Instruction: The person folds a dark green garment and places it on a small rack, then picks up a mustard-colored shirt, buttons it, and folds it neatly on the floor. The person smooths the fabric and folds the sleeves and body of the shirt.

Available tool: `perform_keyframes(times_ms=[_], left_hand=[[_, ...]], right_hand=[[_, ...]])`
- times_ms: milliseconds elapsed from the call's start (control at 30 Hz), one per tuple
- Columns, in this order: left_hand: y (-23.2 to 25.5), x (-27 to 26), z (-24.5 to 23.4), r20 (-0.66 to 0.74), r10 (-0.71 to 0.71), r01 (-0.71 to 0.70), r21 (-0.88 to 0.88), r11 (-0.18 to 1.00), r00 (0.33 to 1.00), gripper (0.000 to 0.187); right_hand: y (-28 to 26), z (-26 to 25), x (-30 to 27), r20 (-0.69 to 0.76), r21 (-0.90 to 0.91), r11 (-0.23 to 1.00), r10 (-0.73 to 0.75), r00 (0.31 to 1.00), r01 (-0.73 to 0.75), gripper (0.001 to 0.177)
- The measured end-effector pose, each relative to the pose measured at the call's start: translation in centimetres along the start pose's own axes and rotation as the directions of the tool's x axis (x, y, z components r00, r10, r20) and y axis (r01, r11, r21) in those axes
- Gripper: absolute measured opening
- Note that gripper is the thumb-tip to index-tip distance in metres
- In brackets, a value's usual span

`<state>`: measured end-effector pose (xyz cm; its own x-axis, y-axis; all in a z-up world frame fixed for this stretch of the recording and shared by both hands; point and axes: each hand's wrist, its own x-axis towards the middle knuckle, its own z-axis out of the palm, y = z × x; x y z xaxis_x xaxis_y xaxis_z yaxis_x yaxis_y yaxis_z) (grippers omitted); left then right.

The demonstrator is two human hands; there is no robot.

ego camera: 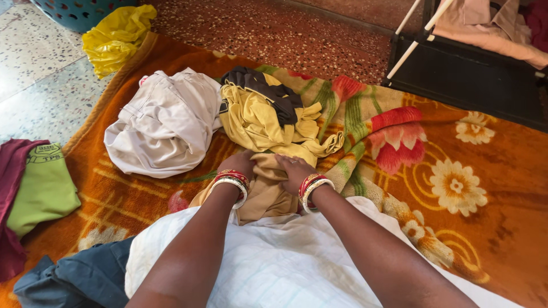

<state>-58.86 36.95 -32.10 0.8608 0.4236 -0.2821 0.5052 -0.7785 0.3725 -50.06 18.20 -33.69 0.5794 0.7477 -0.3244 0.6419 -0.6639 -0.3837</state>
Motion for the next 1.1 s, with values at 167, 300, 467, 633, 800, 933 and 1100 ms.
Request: perform_keyframes(times_ms=[167,300,467,633,800,933,1100], left_hand=[[3.0,-1.0,1.5,-0.153,0.315,-0.348,-0.295,0.890,0.937,0.032],[5.5,-3.1,0.5,-0.210,0.298,-0.362,-0.451,0.816,0.931,0.043],[6.2,-3.1,-2.5,-0.013,0.177,-0.177,-0.142,0.974,0.984,0.088],[4.9,-1.6,-1.2,0.256,0.226,-0.188,-0.163,0.968,0.940,0.107],[7.4,0.6,3.4,0.259,0.351,-0.333,-0.115,0.936,0.900,0.080],[14.6,2.2,3.1,-0.022,0.394,-0.380,-0.318,0.869,0.919,0.056],[31.0,2.2,-2.1,-0.346,0.346,-0.489,-0.641,0.592,0.872,0.032]], right_hand=[[0.9,1.7,0.0,-0.178,0.416,0.909,0.111,0.978,-0.028,0.087],[2.5,2.1,0.0,-0.309,0.713,0.700,0.367,0.877,-0.041,0.039],[7.2,-4.0,-1.0,-0.226,0.955,0.297,0.752,0.619,-0.013,0.031],[14.7,-13.9,-6.2,-0.450,0.893,0.395,0.808,0.380,0.216,0.033],[21.7,-22.7,-14.5,-0.604,0.790,0.562,0.783,0.148,0.244,0.037],[26.4,-26.1,-22.8,-0.672,0.734,0.664,0.741,0.006,0.141,0.040],[31.5,-29.1,-31.4,-0.732,0.681,0.728,0.675,-0.085,-0.083,0.045]])
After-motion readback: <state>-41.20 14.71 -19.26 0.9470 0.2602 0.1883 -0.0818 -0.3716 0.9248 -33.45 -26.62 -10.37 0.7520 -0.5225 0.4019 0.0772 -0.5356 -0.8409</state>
